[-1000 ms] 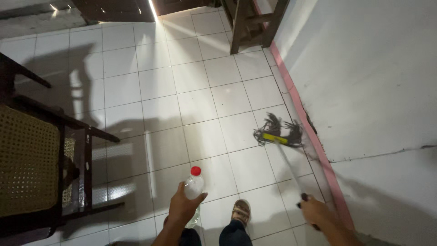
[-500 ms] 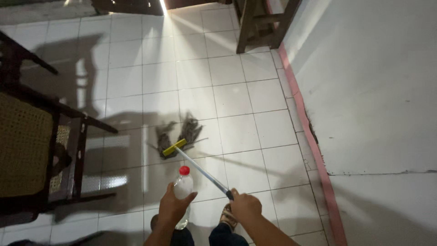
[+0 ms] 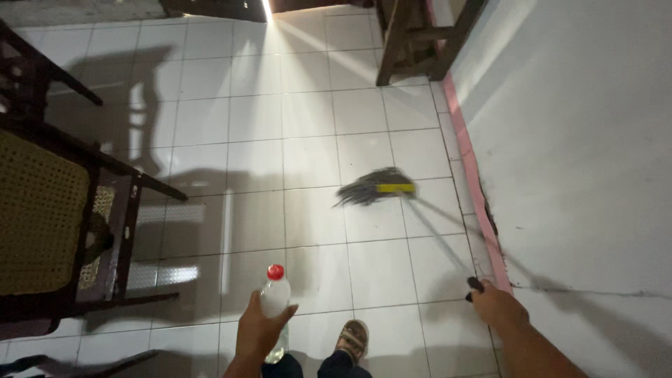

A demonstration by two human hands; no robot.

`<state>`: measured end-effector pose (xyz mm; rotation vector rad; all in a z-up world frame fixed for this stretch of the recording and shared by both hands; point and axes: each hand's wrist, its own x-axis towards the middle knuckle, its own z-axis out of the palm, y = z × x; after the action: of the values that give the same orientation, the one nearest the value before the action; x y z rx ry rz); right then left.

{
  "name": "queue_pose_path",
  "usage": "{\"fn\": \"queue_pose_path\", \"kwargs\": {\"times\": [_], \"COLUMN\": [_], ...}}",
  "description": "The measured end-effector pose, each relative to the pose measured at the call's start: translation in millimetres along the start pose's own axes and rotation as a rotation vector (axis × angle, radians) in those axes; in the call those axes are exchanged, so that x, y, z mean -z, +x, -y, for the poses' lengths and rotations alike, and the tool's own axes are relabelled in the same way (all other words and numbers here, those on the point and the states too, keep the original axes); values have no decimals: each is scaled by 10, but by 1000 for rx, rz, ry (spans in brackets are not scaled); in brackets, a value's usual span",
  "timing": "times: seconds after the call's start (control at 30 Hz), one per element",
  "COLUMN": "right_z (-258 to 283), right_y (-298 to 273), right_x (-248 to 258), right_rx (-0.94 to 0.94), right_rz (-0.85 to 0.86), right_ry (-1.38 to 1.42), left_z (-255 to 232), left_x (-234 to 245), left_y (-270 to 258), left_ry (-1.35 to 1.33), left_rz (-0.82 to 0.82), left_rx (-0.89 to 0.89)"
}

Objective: The person mops a tiled floor using a string mop while holding a plastic bottle in the other hand. They move the mop back and forth across the floor, cleaning around wooden chairs and along the base of the walls.

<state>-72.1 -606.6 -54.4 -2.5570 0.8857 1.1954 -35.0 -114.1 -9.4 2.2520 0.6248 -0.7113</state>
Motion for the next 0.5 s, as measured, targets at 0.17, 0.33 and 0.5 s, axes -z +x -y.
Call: {"fn": "queue_pose_path", "kwargs": {"times": [0.17, 0.33, 0.5], "right_z": [610, 1517, 2198], "right_y": [456, 500, 234], "right_x": [302, 480, 71], "right_rx": [-85, 0, 158], "right_rz": [85, 102, 81], "right_ry": [175, 197, 117], "left_z": [221, 458, 450], "left_x": [-19, -41, 0], "left_y": [-59, -67, -132], "left_ry": [-24, -61, -103], "left_rz": [-45, -97, -150], "left_rx": [32, 62, 71]}}
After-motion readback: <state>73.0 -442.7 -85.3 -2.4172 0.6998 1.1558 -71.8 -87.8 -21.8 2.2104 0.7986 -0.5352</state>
